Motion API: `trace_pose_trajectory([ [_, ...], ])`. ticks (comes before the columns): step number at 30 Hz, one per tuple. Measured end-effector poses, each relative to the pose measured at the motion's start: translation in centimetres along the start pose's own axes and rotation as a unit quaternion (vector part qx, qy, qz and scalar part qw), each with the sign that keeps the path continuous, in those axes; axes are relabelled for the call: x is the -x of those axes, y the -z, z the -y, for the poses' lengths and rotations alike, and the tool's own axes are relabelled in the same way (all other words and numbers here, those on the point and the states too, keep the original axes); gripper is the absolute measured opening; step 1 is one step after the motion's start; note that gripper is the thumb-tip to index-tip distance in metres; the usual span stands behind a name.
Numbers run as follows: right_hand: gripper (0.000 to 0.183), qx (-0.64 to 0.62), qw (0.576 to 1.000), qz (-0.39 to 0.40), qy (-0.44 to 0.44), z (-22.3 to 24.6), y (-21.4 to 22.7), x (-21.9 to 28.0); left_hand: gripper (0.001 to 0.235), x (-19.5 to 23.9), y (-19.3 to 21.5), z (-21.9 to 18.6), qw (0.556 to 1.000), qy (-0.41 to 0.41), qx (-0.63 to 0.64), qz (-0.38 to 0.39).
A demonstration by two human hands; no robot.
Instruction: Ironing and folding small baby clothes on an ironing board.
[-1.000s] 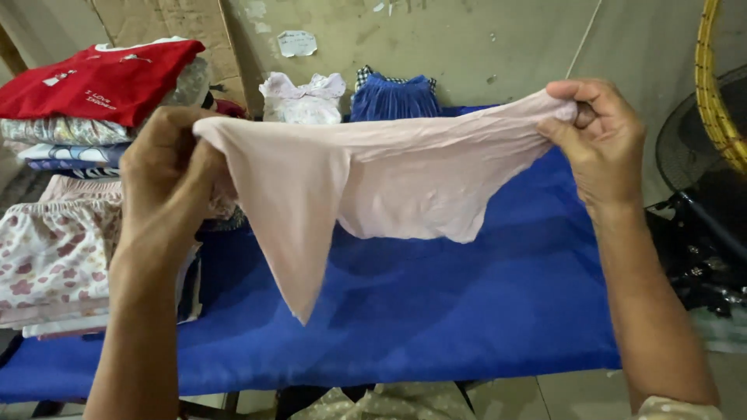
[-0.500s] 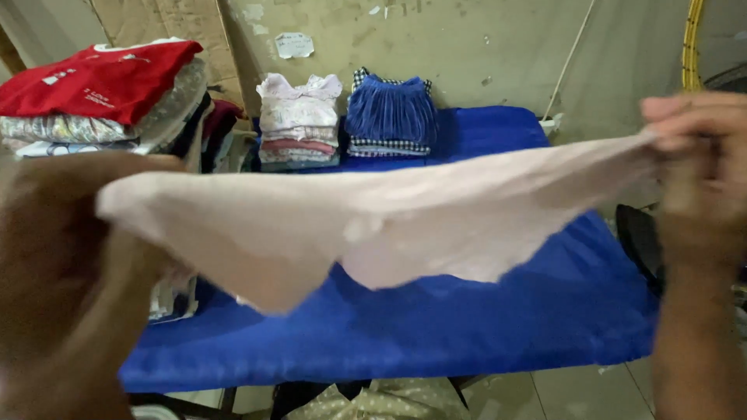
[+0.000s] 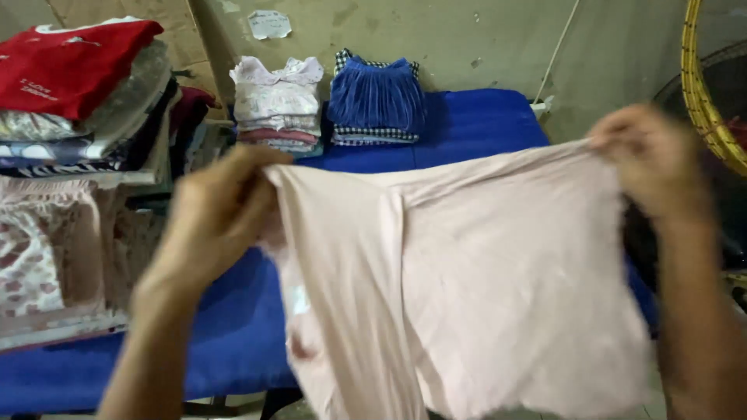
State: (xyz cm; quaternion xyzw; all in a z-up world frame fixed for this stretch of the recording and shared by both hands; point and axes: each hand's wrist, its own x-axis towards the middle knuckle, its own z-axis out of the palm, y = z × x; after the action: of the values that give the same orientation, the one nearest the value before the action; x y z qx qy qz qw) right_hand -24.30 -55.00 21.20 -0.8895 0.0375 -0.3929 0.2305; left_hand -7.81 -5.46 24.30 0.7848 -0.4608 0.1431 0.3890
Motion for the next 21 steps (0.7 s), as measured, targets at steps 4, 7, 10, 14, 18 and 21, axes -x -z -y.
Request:
trace_pose_trajectory([
  [4, 0.018, 0.024, 0.980, 0.175, -0.090, -8.4, -10.0, 0.1, 0.027, 0.0, -11.2, 15.0, 0.996, 0.084, 0.000, 0.031],
  [7, 0.029, 0.116, 0.970, 0.210, -0.047, -11.8, -17.1, -0.4, 0.023, 0.3, -17.2, 22.9, 0.987, 0.114, -0.098, 0.065],
  [10, 0.035, 0.238, 0.950, 0.204, 0.001, -13.5, -21.5, -0.9, 0.022, 0.1, -18.5, 23.7, 0.963, 0.152, -0.191, 0.114],
  [14, 0.043, 0.337, 0.919, 0.193, 0.069, -14.8, -23.9, -0.4, 0.038, -0.9, -15.9, 19.2, 0.945, 0.144, -0.228, 0.184],
  [18, 0.036, 0.324, 0.931, 0.140, 0.089, -13.0, -23.0, 0.4, 0.029, 0.4, -14.7, 12.6, 0.948, -0.068, -0.286, 0.122],
  [21, 0.012, 0.186, 0.969, 0.116, 0.113, -12.3, -23.8, 2.7, 0.019, 0.9, -13.7, 5.9, 0.949, -0.216, -0.081, 0.216],
])
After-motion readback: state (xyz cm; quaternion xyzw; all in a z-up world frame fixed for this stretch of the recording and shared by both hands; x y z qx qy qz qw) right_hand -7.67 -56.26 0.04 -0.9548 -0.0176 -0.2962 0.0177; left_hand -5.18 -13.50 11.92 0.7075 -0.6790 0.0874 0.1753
